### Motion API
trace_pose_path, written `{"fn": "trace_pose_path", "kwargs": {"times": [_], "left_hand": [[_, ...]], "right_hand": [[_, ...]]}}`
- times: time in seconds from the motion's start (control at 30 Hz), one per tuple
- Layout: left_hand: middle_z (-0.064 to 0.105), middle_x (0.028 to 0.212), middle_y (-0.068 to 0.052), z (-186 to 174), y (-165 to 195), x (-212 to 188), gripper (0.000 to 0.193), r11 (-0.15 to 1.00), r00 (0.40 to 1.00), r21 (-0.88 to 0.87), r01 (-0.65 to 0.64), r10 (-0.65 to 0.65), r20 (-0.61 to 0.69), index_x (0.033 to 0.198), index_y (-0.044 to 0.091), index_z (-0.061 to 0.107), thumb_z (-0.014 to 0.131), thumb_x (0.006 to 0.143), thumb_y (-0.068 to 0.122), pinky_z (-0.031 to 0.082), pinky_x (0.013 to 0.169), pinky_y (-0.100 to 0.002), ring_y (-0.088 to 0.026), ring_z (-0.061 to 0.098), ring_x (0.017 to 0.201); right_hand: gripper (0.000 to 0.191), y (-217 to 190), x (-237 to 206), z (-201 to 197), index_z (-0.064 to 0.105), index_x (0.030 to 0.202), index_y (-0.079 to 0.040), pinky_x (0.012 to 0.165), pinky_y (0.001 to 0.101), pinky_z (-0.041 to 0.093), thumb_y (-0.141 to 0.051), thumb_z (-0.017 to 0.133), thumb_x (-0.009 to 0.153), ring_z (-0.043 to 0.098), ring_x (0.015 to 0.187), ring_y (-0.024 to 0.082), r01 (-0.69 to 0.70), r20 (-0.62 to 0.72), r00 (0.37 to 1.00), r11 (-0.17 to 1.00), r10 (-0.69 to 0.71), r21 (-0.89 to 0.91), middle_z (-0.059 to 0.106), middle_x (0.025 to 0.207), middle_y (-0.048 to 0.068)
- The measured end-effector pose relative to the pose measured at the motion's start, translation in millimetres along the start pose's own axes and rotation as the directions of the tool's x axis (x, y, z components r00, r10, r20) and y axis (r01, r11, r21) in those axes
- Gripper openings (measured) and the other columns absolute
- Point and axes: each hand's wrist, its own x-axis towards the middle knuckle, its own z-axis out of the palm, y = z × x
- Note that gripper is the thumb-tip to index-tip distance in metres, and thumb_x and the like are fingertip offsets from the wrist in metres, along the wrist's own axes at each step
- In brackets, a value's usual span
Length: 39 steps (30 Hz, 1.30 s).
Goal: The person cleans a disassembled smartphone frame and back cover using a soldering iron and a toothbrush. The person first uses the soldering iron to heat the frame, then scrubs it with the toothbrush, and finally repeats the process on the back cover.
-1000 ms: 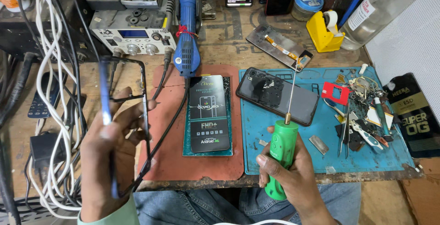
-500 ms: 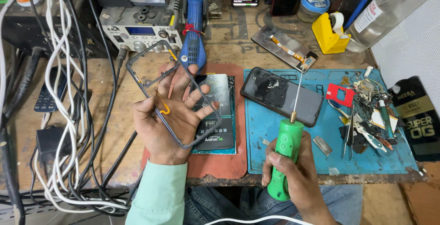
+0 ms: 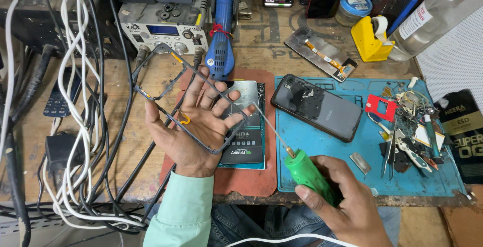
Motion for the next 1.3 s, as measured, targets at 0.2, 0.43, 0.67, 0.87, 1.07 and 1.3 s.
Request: {"fn": "trace_pose_path", "kwargs": {"times": [0.2,0.43,0.67,0.87,1.07,1.3], "left_hand": [[0.06,0.131,-0.023,10.9,-1.1,-9.6,0.106,1.0,1.0,-0.004,-0.023,0.023,0.01,0.155,0.005,0.044,0.026,0.089,0.086,0.051,0.1,-0.077,-0.04,0.062,0.116],[0.061,0.123,-0.023,11.7,-1.1,-11.3,0.108,0.999,0.999,0.019,-0.051,0.05,0.022,0.163,0.009,0.042,0.027,0.09,0.087,0.054,0.1,-0.066,-0.038,0.063,0.112],[0.064,0.12,-0.025,5.3,-5.9,-9.9,0.114,0.999,0.999,-0.015,-0.049,0.049,0.011,0.164,0.008,0.041,0.025,0.087,0.091,0.054,0.101,-0.058,-0.04,0.066,0.109],[0.065,0.118,-0.026,3.3,-6.8,-7.7,0.116,0.998,0.997,-0.044,-0.04,0.043,0.064,0.164,0.005,0.043,0.022,0.088,0.091,0.054,0.106,-0.063,-0.039,0.067,0.108],[0.064,0.119,-0.025,8.1,-6.7,-9.0,0.118,0.999,0.996,-0.027,-0.043,0.045,0.074,0.166,0.003,0.04,0.021,0.089,0.091,0.054,0.104,-0.065,-0.039,0.067,0.108],[0.063,0.118,-0.024,7.7,-11.6,-6.4,0.124,0.995,0.997,0.076,-0.066,0.062,0.055,0.17,0.002,0.035,0.021,0.086,0.092,0.056,0.103,-0.062,-0.038,0.067,0.107]], "right_hand": [[0.056,-0.1,-8.0,0.0,0.071,0.122,-0.003,0.081,0.0306,0.06,-0.03,0.085,0.074,0.077,0.095,0.014,0.134,-0.098,0.985,0.989,-0.139,-0.057,0.081,0.107,0.011],[0.054,3.2,-10.2,-6.3,0.072,0.119,-0.003,0.082,0.0317,0.059,-0.027,0.086,0.073,0.078,0.092,0.016,0.068,-0.135,0.988,0.995,-0.077,-0.073,0.083,0.1,0.012],[0.056,15.1,-11.6,-5.2,0.074,0.118,-0.004,0.076,0.0304,0.062,-0.028,0.087,0.069,0.08,0.086,0.014,0.175,-0.13,0.972,0.973,-0.196,-0.151,0.083,0.096,0.011],[0.054,15.3,-13.3,0.2,0.075,0.116,-0.004,0.075,0.0291,0.062,-0.024,0.088,0.068,0.08,0.082,0.014,0.114,-0.145,0.981,0.989,-0.126,-0.09,0.082,0.093,0.01],[0.053,13.1,-18.2,0.5,0.075,0.115,-0.002,0.078,0.0292,0.062,-0.025,0.088,0.07,0.08,0.086,0.015,0.156,-0.156,0.974,0.985,-0.166,-0.076,0.083,0.096,0.012],[0.053,15.8,-13.1,3.4,0.076,0.114,-0.002,0.077,0.0296,0.062,-0.029,0.088,0.07,0.08,0.087,0.015,0.138,-0.144,0.977,0.983,-0.155,-0.123,0.083,0.095,0.013]]}}
